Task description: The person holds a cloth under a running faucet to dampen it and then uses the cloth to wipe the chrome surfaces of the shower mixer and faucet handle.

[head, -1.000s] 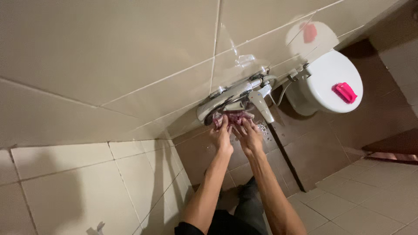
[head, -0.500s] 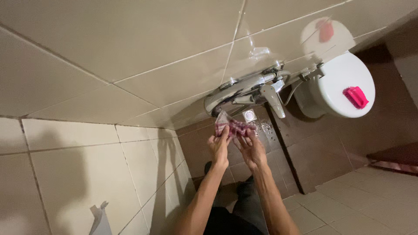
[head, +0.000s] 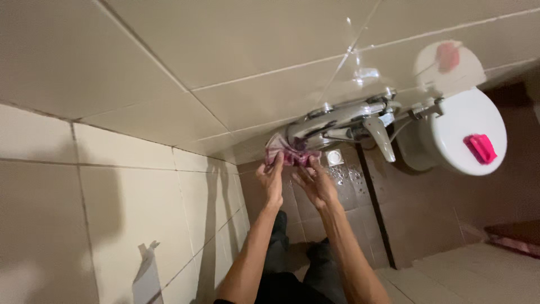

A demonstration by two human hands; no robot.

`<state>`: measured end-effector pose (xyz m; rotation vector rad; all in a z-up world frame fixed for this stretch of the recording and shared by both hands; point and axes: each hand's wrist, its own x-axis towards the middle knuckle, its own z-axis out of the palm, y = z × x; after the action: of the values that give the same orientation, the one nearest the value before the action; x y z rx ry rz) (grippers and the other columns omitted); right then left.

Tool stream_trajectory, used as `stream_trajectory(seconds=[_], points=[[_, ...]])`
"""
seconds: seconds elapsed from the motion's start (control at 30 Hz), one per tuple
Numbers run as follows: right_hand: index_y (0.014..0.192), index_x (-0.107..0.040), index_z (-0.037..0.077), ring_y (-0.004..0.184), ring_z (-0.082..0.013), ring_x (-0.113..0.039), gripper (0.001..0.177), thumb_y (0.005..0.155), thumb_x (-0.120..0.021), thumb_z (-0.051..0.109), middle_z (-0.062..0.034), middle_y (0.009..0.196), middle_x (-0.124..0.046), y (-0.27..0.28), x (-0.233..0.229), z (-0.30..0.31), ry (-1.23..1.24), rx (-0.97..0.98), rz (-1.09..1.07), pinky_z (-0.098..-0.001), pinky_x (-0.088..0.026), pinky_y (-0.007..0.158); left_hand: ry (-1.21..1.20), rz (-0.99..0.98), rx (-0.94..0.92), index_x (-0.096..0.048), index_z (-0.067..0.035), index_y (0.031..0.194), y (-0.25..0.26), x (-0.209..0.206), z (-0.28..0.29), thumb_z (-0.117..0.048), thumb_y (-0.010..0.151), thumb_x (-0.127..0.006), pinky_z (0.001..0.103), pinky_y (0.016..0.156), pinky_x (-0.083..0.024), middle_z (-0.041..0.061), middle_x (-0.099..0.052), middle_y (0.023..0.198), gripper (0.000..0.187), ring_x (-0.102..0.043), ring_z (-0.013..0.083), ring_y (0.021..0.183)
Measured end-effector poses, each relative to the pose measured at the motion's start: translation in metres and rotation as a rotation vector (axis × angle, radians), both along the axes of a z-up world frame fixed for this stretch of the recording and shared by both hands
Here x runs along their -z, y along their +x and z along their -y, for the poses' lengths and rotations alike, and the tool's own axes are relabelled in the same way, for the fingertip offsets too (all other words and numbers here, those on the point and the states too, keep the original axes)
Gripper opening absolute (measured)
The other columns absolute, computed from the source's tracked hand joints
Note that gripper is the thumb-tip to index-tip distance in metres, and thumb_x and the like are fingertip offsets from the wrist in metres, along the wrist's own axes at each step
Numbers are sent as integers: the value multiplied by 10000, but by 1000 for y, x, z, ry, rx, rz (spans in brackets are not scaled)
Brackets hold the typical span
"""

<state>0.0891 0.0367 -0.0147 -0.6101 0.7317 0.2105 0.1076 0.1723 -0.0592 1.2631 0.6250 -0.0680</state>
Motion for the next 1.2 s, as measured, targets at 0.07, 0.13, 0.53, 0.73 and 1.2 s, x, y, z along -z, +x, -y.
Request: stream_trajectory(seconds=[0.07,0.13,0.53,0.73,1.2], points=[[1256,-612,81,1253,-323,-597,389,955,-644,326,-131,1208,-664,8,-7,-3,-26,-8,0,-528,-525,1078,-39,97,50,-737,-45,1071,14,-8,-5,-473,800,-853,406,928,-568,118,-751,1057,519,-706,188,970],[1282,-579,75,1223,-329,-601,422,970,-641,351,-131,1177,-625,12,-14,-3,-33,-8,-13,-529,-538,1066,-39,90,97,-747,-21,1066,25,-13,-8,-499,786,-858,445,910,-600,150,-756,1043,565,-706,226,956],[1397,-446,-40,1085,-329,-638,611,985,-635,369,-184,1175,-522,27,-7,9,5,-23,-112,-482,-614,990,-123,-93,182,-710,-3,1073,59,-4,-17,-465,898,-754,428,854,-657,111,-713,993,496,-750,227,915],[1340,-498,-32,1037,-309,-655,559,956,-659,341,-218,1174,-534,32,7,6,-55,-68,-113,-427,-634,916,348,62,262,-752,-31,980,70,13,-9,-344,907,-794,384,640,-613,101,-731,891,324,-704,209,740],[1329,-538,27,1145,-308,-631,565,940,-638,425,-154,1236,-578,28,-1,19,60,-38,-47,-442,-582,1013,265,333,273,-583,-17,1329,29,-100,17,-280,1014,-657,363,718,-599,139,-728,1021,417,-725,248,868]])
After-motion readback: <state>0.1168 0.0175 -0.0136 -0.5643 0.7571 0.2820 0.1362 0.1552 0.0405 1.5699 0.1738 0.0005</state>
